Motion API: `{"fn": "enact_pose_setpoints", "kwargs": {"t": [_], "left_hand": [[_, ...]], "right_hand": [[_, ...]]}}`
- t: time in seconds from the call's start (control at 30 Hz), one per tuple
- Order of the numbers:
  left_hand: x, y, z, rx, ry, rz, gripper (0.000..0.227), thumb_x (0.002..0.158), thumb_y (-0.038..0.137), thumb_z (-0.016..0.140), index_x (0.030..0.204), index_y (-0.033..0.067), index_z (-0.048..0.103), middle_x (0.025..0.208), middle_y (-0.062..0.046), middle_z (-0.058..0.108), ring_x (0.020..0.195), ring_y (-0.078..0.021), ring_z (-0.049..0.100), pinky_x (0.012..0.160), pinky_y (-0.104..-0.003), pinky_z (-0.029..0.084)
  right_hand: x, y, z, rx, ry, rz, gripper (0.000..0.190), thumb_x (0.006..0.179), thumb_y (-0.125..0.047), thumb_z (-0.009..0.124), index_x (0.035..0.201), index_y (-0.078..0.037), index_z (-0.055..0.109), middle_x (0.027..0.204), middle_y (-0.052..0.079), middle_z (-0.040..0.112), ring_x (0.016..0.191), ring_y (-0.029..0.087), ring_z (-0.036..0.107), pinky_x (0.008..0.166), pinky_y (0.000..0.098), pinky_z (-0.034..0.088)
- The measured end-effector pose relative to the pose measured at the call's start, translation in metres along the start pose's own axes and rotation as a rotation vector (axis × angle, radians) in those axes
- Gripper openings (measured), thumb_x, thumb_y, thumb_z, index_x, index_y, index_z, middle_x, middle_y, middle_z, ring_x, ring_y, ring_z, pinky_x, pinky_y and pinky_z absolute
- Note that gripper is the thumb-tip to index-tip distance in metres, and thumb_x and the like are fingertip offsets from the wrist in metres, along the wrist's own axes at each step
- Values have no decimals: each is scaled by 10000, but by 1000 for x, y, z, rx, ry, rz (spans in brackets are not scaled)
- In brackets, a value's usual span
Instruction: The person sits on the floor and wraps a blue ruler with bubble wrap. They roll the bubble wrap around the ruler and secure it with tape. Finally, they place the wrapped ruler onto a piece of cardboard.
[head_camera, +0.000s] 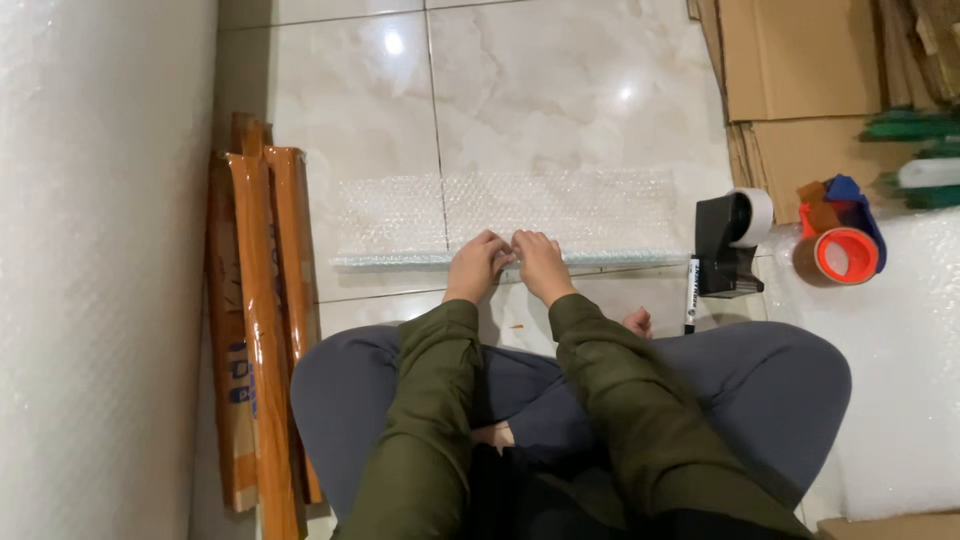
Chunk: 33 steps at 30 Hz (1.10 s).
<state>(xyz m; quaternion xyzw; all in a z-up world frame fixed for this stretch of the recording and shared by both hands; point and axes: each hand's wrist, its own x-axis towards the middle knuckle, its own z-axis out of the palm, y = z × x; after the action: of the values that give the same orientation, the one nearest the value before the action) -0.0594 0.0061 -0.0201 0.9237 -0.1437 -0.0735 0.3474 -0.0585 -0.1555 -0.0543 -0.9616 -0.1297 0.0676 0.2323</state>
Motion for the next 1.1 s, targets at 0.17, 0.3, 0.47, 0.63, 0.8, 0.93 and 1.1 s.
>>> {"fn": "enact_pose_setpoints", "kwargs": {"t": [0.17,0.3,0.47,0.63,0.8,0.93,1.1], "left_hand": [[7,-17,12,197,91,92,156,859,439,585,879,298,651,872,68,607,876,-184,629,800,-345,475],[13,-29,24,249,87,66,183,865,465,570,880,308,662,868,60,617,838,-211,624,743,-357,486],[12,-22,17,210,46,24,183,865,461,568,882,308,667,863,52,628,851,-223,624,753,-374,478],[13,-19,14,182,22,-20,193,873,483,554,896,320,654,885,72,622,912,-193,608,831,-365,444],[16,-14,7,232,-36,-72,197,880,483,541,901,321,652,956,83,586,988,-169,539,945,-423,391],[28,-20,10,250,-34,-98,209,875,489,551,875,309,656,967,69,556,983,-185,533,932,-451,394],[44,-20,12,268,-43,-173,189,844,435,589,796,279,683,972,34,511,982,-197,514,920,-461,376]], "right_hand": [[-2,-7,-19,-91,-30,-73,103,959,-272,413,984,-185,463,927,29,446,957,258,492,796,378,418],[-7,3,-47,-455,-312,-297,480,900,-407,529,1302,-185,390,1131,77,453,1075,260,460,920,401,372],[-9,93,-77,-658,-452,-302,438,877,-267,562,1284,-185,421,1099,89,565,1045,263,586,877,416,468],[-28,180,-101,-848,-573,-111,496,828,-196,572,1290,-206,391,1058,68,659,1010,271,646,843,444,505],[-26,166,-83,-970,-402,290,288,868,-196,498,1150,-137,493,1139,231,630,1181,428,496,995,631,208],[-16,90,-67,-917,-311,211,372,881,-278,553,1220,-170,444,1295,200,508,1264,402,429,1007,615,262],[-8,17,-32,-481,-17,-451,293,879,-175,415,1157,-157,502,1105,104,526,1070,268,518,893,402,398]]}}
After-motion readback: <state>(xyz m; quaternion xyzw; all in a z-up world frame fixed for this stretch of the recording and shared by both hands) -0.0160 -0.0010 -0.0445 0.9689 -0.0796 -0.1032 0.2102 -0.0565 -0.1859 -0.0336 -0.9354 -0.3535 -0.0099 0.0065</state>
